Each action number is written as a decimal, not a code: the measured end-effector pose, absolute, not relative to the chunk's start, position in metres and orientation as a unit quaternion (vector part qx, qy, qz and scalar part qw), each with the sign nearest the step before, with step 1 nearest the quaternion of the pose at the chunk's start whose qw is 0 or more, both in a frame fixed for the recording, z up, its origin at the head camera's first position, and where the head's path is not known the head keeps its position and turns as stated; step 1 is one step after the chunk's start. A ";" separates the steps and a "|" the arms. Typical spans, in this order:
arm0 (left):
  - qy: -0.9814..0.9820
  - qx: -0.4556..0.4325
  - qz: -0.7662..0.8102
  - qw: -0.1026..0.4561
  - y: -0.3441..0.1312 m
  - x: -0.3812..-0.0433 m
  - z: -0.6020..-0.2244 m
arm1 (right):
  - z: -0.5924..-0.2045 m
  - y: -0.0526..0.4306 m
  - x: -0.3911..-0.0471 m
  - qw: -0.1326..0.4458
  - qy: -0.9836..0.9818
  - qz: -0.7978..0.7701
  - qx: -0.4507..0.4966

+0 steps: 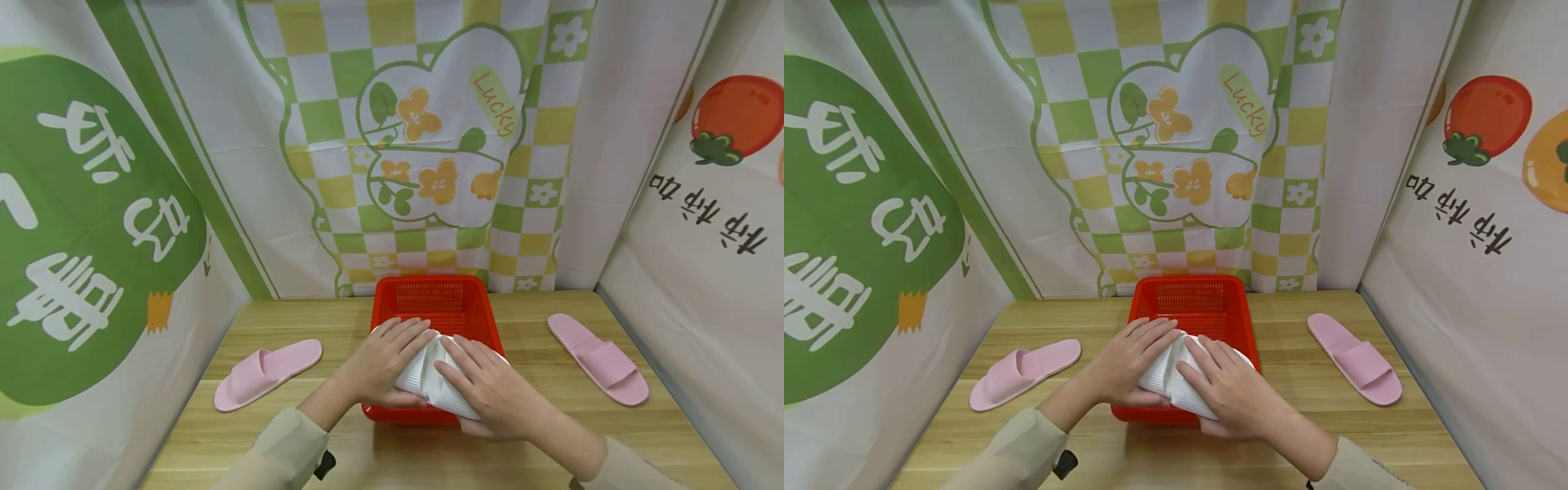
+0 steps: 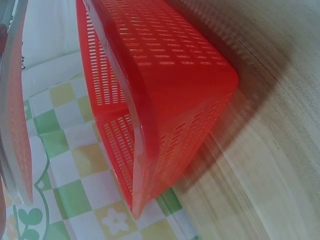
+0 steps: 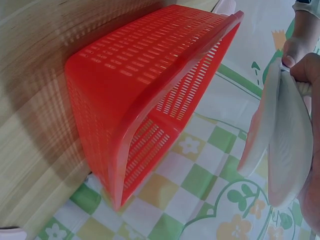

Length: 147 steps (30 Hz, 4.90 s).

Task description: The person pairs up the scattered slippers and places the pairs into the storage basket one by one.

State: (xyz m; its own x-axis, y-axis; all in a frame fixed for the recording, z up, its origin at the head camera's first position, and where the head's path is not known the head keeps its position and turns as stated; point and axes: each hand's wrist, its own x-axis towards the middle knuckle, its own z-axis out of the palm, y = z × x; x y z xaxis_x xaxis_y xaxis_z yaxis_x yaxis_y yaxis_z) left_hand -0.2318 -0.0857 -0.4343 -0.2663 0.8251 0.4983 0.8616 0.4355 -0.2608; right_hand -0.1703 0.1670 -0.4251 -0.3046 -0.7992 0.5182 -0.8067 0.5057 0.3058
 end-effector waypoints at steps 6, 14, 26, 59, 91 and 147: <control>-0.794 -0.531 -0.037 0.294 -0.088 -0.232 -0.434 | -0.423 0.168 -0.171 0.312 -0.813 0.010 0.492; -0.797 -0.524 -0.038 0.297 -0.094 -0.232 -0.431 | -0.423 0.170 -0.173 0.318 -0.813 0.016 0.487; -0.815 -0.503 -0.040 0.285 -0.105 -0.230 -0.427 | -0.423 0.172 -0.176 0.316 -0.819 0.018 0.479; -0.839 -0.447 -0.038 0.307 -0.147 -0.229 -0.453 | -0.436 0.176 -0.199 0.337 -0.857 0.049 0.388; -0.874 -0.424 -0.046 0.233 -0.152 -0.214 -0.508 | -0.451 0.154 -0.222 0.332 -0.896 0.046 0.291; -0.884 -0.408 -0.062 0.218 -0.155 -0.213 -0.529 | -0.469 0.120 -0.244 0.293 -0.941 0.053 0.160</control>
